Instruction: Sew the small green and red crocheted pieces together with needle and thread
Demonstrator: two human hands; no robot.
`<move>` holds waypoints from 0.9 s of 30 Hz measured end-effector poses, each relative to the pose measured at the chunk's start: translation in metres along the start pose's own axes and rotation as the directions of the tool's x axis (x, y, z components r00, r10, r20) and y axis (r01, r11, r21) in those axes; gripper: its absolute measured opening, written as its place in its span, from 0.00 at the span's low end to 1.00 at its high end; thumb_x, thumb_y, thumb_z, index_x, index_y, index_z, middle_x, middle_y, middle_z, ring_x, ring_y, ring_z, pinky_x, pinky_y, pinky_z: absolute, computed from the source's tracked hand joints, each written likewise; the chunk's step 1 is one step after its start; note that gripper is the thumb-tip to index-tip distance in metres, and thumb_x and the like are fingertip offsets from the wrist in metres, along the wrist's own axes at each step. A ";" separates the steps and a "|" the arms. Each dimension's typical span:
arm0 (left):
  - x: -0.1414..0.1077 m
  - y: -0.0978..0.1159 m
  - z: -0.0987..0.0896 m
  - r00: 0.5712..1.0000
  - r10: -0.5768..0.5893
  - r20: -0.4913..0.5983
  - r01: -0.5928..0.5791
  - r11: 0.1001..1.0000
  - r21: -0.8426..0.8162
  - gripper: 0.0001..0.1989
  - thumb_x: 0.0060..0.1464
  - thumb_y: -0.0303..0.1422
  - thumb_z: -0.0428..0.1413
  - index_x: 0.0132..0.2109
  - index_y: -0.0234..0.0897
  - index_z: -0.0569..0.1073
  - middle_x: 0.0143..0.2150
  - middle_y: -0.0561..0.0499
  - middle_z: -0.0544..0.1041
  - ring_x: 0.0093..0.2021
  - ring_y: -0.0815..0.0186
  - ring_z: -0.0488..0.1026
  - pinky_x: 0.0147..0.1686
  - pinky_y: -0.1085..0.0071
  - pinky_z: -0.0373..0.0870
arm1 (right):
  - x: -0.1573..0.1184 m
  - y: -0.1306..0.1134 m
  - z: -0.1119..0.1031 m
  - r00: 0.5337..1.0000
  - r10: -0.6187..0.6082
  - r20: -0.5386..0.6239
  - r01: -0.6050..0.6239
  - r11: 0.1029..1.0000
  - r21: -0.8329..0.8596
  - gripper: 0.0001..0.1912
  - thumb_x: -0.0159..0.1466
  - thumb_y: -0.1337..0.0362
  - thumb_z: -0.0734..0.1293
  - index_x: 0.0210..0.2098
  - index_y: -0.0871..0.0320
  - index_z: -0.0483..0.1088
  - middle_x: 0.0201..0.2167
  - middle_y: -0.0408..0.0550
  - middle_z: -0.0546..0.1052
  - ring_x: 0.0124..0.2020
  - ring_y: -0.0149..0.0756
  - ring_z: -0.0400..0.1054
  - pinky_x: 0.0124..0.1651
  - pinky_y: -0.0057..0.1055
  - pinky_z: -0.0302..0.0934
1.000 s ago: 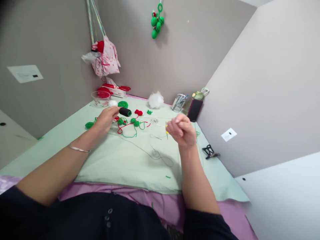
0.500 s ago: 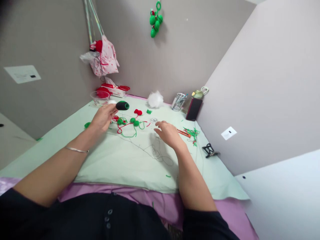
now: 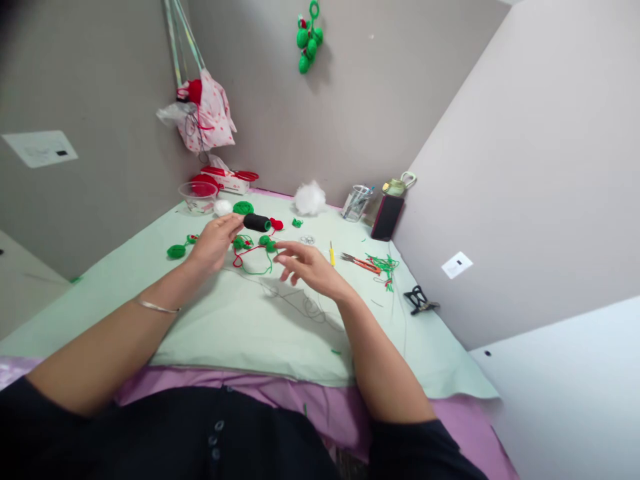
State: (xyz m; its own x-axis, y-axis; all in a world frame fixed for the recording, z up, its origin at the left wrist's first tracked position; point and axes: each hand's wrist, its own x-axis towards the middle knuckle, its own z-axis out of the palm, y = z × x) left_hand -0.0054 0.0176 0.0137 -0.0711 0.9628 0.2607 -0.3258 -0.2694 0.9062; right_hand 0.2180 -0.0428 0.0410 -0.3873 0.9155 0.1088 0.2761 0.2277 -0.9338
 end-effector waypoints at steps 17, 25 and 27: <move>0.003 0.007 -0.002 0.996 -0.086 0.009 0.086 0.986 -0.144 0.13 0.44 0.40 0.69 0.33 0.37 0.78 0.36 0.50 0.77 0.44 0.63 0.73 0.53 0.66 0.67 | 0.004 0.040 -0.094 0.779 0.182 -0.600 -0.627 0.192 -0.755 0.16 0.70 0.62 0.60 0.49 0.56 0.78 0.48 0.59 0.81 0.51 0.47 0.75 0.46 0.34 0.62; 0.004 0.003 -0.004 0.995 -0.094 0.032 0.098 0.982 -0.159 0.13 0.43 0.40 0.69 0.32 0.37 0.79 0.37 0.50 0.79 0.44 0.63 0.74 0.53 0.66 0.68 | -0.002 0.059 -0.117 0.753 0.278 -0.597 -0.646 0.133 -0.752 0.17 0.64 0.70 0.64 0.49 0.56 0.79 0.51 0.59 0.80 0.52 0.48 0.75 0.49 0.37 0.64; 0.004 0.003 -0.005 0.995 -0.097 0.031 0.100 0.983 -0.151 0.13 0.43 0.40 0.69 0.33 0.37 0.79 0.37 0.49 0.79 0.45 0.62 0.74 0.53 0.66 0.68 | -0.002 0.061 -0.116 0.754 0.296 -0.586 -0.639 0.122 -0.760 0.17 0.64 0.71 0.63 0.48 0.57 0.79 0.50 0.61 0.80 0.51 0.50 0.75 0.48 0.38 0.64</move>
State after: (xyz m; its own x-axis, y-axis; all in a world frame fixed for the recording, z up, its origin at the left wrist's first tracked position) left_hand -0.0109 0.0208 0.0157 -0.0097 0.9832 0.1820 -0.4703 -0.1651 0.8669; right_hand 0.3377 0.0080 0.0240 0.3057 0.9521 0.0052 0.9493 -0.3052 0.0756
